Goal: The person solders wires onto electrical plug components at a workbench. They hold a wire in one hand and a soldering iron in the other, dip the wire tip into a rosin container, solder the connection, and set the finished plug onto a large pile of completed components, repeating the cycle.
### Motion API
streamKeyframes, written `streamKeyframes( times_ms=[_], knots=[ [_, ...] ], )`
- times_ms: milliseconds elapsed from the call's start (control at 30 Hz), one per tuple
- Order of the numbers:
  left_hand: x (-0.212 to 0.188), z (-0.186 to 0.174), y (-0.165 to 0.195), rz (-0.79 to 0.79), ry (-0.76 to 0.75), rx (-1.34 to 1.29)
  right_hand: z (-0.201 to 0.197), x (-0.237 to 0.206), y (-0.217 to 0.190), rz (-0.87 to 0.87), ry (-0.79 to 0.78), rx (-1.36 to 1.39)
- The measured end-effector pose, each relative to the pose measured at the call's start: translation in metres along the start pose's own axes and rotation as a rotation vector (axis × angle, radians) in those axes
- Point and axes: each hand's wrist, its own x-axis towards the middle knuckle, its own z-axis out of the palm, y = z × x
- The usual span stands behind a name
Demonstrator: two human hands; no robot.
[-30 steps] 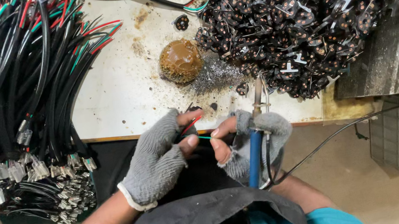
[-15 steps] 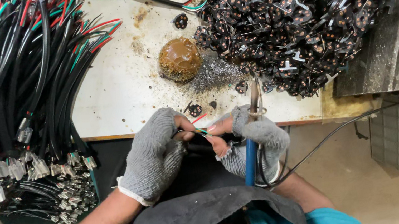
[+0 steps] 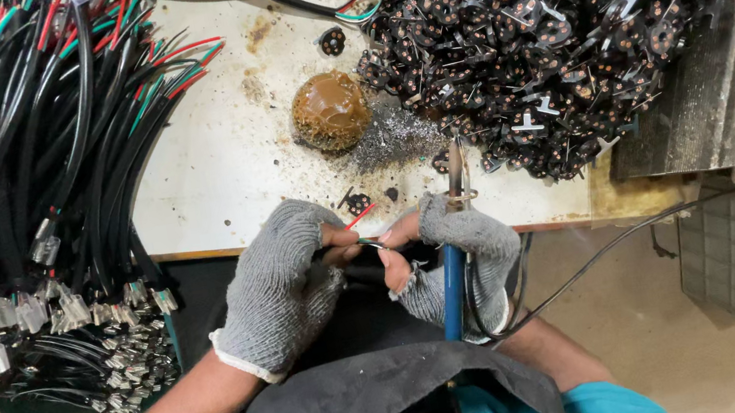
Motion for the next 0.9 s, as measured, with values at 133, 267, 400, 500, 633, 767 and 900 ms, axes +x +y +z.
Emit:
streamKeyframes(
  times_ms=[133,267,400,500,633,767,900],
  knots=[
    [-0.002,0.002,0.003,-0.202,-0.043,-0.25,0.006,-0.007,0.018,0.033,-0.058,0.139],
    [-0.001,0.003,0.0,-0.509,-0.243,-0.436,0.012,-0.012,0.033,0.097,-0.085,0.392],
    [0.001,0.009,-0.007,-0.34,-0.207,-0.29,0.022,-0.015,0.04,0.09,0.004,0.509],
    [0.0,0.01,-0.012,-0.207,-0.153,-0.29,0.021,-0.016,0.044,0.09,-0.036,0.467],
    [0.001,0.008,-0.016,-0.236,-0.162,-0.308,0.017,-0.017,0.051,0.034,-0.044,0.363],
    [0.002,0.006,-0.016,-0.251,-0.166,-0.305,0.022,-0.014,0.054,-0.03,-0.02,0.225],
    [0.001,0.005,-0.012,-0.182,-0.107,-0.145,0.018,-0.013,0.049,-0.007,-0.069,0.25]
  ],
)
